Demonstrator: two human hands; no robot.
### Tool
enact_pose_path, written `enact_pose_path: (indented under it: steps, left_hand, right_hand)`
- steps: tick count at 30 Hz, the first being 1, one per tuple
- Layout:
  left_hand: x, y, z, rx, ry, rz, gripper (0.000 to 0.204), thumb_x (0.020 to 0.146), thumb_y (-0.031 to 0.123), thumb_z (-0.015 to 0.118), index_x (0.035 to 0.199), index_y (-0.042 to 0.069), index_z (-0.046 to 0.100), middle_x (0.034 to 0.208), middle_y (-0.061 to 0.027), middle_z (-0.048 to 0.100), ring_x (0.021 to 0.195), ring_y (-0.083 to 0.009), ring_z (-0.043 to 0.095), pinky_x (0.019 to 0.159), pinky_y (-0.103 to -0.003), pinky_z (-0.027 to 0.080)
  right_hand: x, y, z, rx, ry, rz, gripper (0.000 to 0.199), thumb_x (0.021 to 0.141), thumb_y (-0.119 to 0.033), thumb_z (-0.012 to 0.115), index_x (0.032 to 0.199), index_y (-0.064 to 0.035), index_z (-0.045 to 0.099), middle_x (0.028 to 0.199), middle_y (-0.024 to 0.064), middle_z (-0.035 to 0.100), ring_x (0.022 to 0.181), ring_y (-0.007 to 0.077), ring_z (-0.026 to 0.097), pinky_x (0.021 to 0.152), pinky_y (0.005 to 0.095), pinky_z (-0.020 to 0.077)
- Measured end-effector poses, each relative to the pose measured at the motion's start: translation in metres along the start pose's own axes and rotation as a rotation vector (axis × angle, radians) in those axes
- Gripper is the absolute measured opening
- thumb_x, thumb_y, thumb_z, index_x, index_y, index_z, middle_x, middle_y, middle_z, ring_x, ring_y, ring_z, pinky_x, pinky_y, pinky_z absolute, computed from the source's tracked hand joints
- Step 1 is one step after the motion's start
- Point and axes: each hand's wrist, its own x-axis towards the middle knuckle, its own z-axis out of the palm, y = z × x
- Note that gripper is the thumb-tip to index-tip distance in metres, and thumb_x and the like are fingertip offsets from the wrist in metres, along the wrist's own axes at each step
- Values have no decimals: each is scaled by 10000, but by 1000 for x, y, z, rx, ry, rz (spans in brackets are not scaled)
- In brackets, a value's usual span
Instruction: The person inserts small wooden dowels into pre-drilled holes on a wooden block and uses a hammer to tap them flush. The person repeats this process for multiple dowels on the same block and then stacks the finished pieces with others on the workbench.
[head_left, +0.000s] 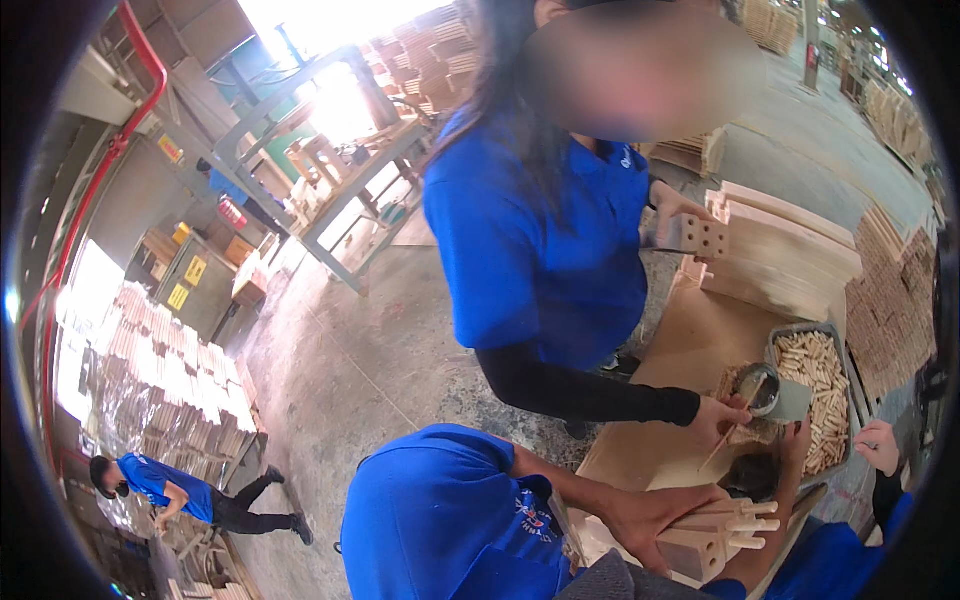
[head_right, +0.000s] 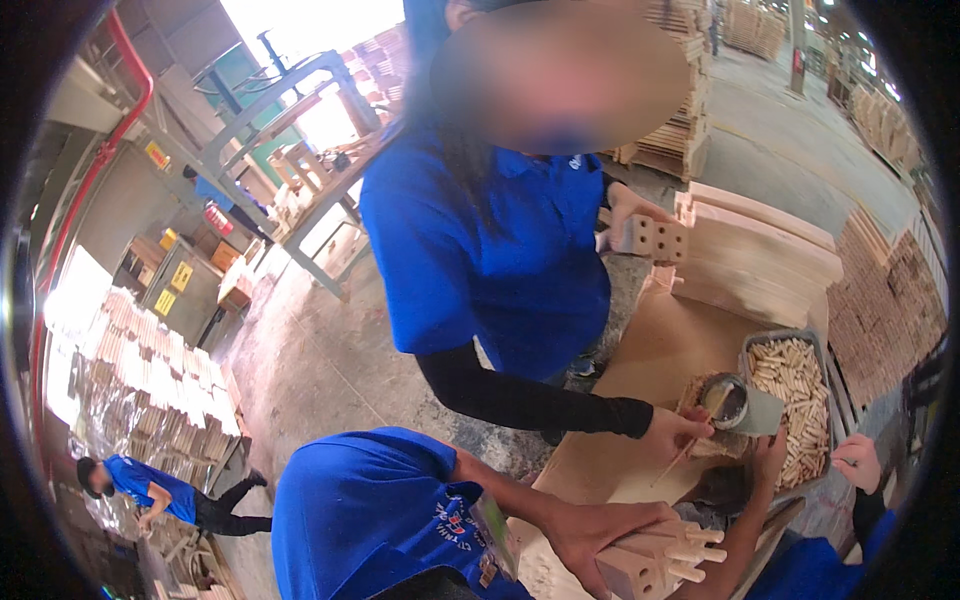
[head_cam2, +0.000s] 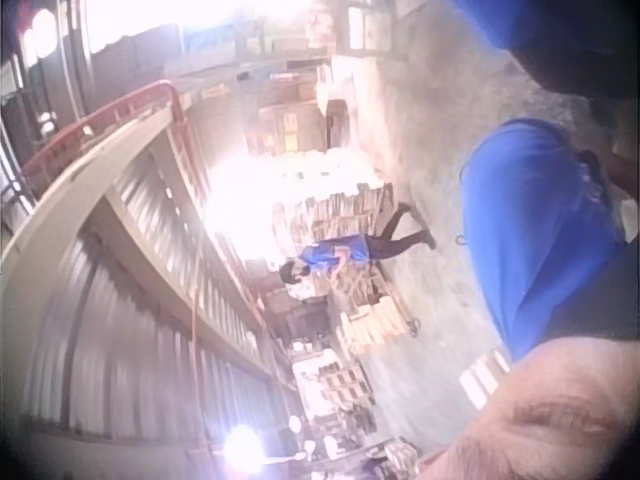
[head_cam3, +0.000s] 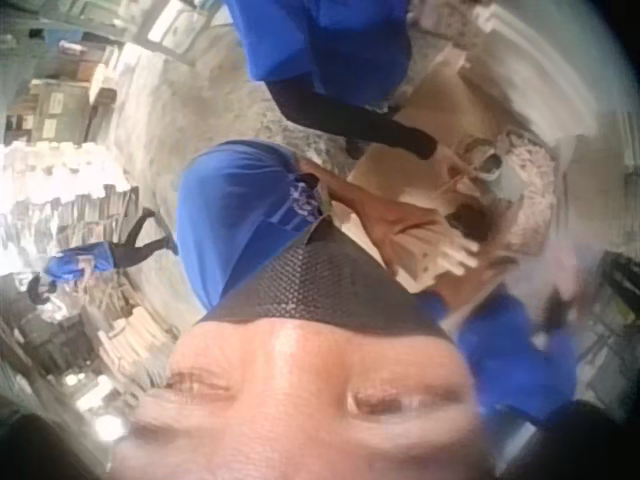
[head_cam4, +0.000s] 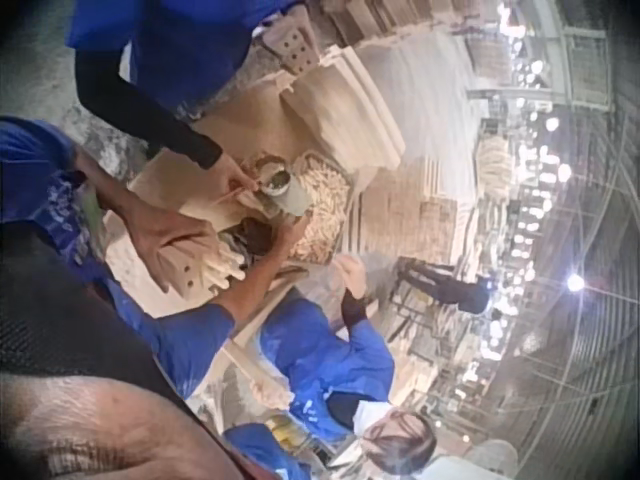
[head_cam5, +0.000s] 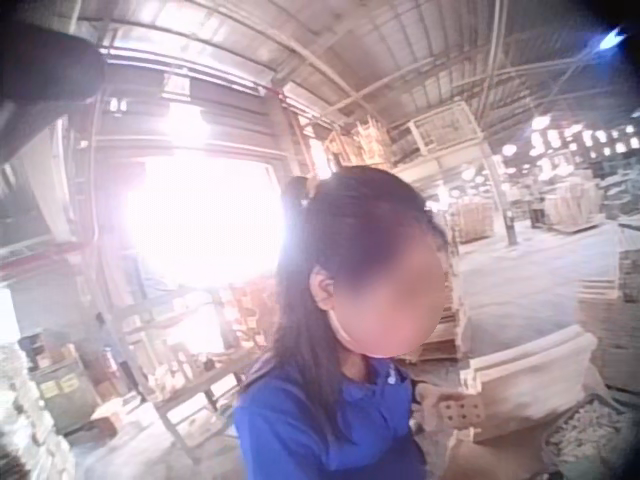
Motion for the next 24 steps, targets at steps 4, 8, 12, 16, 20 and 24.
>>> enact_pose_path:
  steps: [4, 8, 12, 16, 20, 24]
  left_hand:
    - [3, 5, -4, -44, -15, 32, 1043, 756, 336, 919, 1524, 10, 292, 1327, -137, 492, 1264, -215, 500, 1102, -377, 389]
    - [-2, 10, 6, -1, 9, 3, 1038, 760, 343, 920, 1521, 8, 299, 1338, -142, 490, 1268, -225, 500, 1108, -384, 385]
    - [-11, 22, 5, 31, -54, 22, 1033, 764, 350, 922, 1519, 6, 307, 1348, -147, 489, 1273, -235, 499, 1114, -391, 381]
    - [-25, 28, 4, 244, 77, 28, 1043, 746, 367, 938, 1507, 1, 327, 1376, -161, 483, 1306, -249, 487, 1137, -415, 376]
    - [-33, 36, -1, 243, 95, -165, 991, 707, 293, 979, 1457, 14, 394, 1355, -152, 513, 1308, -243, 512, 1125, -432, 424]
    - [-41, 25, -3, -7, 65, -326, 921, 710, 126, 977, 1430, 39, 410, 1226, -98, 583, 1072, -188, 627, 901, -359, 563]
  right_hand:
    - [-17, 10, -16, -1, 204, 119, 316, 1043, -263, 608, 1231, -18, 674, 1078, 199, 705, 984, 332, 679, 914, 424, 521]
    - [-23, 14, -16, -65, 345, 193, 374, 1045, -321, 631, 1264, -23, 681, 1091, 151, 720, 996, 302, 680, 914, 411, 525]
    - [-31, 26, -57, 5, 495, 260, 406, 1045, -326, 636, 1317, -26, 665, 1150, 162, 715, 1067, 290, 676, 929, 401, 525]
    - [-66, -28, -54, 985, 396, 458, 300, 1033, -272, 623, 1280, -103, 650, 989, 21, 653, 863, 134, 625, 707, 311, 511]
    - [-161, -129, -25, 888, 373, 529, 206, 1065, -275, 535, 1116, -148, 690, 847, -32, 608, 622, 58, 533, 504, 218, 450]
    - [-302, -198, -7, 903, 392, 454, 176, 1086, -255, 625, 1021, -97, 668, 815, -16, 618, 597, 64, 553, 511, 244, 481]
